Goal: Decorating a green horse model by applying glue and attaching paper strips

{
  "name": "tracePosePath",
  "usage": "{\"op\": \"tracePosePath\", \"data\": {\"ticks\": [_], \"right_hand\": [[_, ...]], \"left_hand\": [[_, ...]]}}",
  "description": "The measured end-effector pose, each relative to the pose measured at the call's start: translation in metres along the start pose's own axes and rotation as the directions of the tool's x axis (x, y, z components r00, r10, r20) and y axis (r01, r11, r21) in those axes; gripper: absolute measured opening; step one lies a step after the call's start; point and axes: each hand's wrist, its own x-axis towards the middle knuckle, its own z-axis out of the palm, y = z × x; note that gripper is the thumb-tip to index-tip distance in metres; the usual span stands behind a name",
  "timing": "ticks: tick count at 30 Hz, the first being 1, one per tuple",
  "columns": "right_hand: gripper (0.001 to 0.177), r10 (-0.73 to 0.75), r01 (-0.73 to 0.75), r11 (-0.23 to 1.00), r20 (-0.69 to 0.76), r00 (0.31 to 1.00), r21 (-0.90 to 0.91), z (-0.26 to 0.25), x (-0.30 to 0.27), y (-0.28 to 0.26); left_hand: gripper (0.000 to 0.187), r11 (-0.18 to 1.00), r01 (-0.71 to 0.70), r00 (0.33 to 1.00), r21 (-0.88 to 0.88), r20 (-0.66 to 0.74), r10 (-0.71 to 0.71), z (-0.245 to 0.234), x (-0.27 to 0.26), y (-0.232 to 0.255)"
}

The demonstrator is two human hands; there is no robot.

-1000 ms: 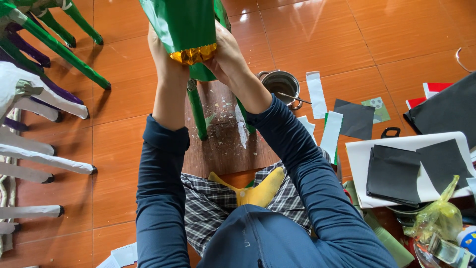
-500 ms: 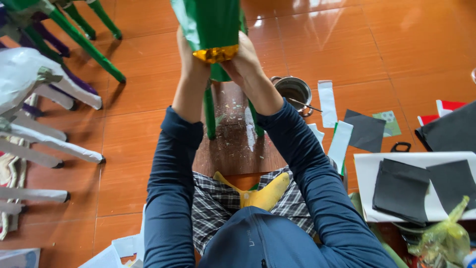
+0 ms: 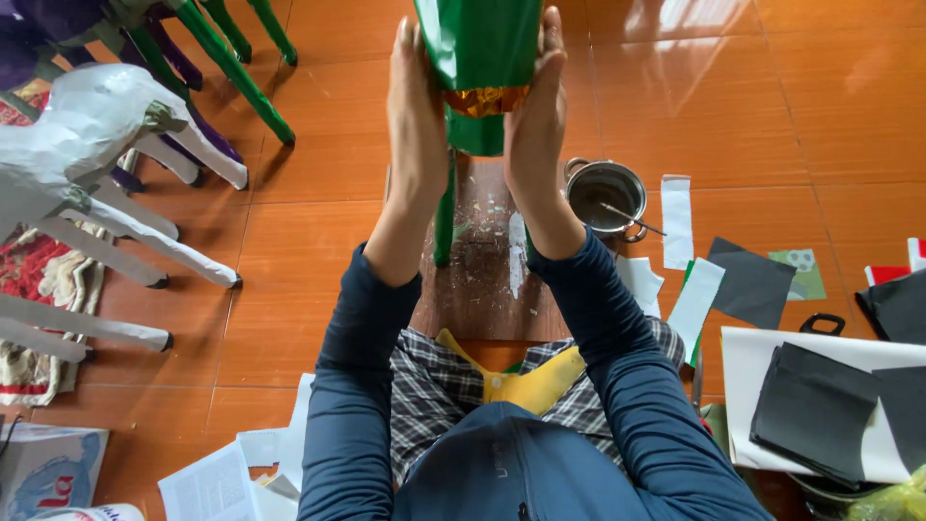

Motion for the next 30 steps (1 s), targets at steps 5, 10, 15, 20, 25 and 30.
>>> {"op": "tracePosePath", "data": {"ticks": [5, 10, 15, 20, 25, 30], "right_hand": [[0.058, 0.039, -0.056, 0.99, -0.129, 0.991, -0.126, 0.035, -0.004, -0.024], [0.092, -0.361, 0.315, 0.515, 0.132, 0.923, -0.797, -0.015, -0.014, 0.035], [0.061, 0.151, -0.146, 0.988, -0.128, 0.98, 0.049, 0.018, -0.002, -0.005], [0.066, 0.219, -0.171, 0.892, -0.068, 0.973, 0.419, 0.019, -0.006, -0.015], [0.058, 0.242, -0.19, 0.897, -0.082, 0.967, 0.4, 0.02, -0.005, -0.018], [0.057, 0.238, -0.195, 0.789, 0.003, 0.971, 0.583, 0.011, -0.005, -0.007]], "left_hand": [[0.075, 0.973, 0.001, 0.998, 0.232, -0.054, 0.012, 0.008, 0.007, -0.02], [0.075, 0.97, 0.049, 0.998, 0.238, -0.042, -0.04, 0.002, 0.011, -0.032], [0.065, 0.961, -0.06, 0.997, 0.269, 0.066, 0.043, -0.009, 0.014, -0.054], [0.068, 0.952, -0.016, 0.997, 0.305, 0.071, -0.006, -0.002, 0.006, -0.029], [0.078, 0.928, 0.013, 0.999, 0.373, 0.031, -0.026, -0.007, 0.005, -0.025], [0.064, 0.943, -0.02, 0.997, 0.331, 0.075, -0.005, -0.006, 0.004, -0.02]]}}
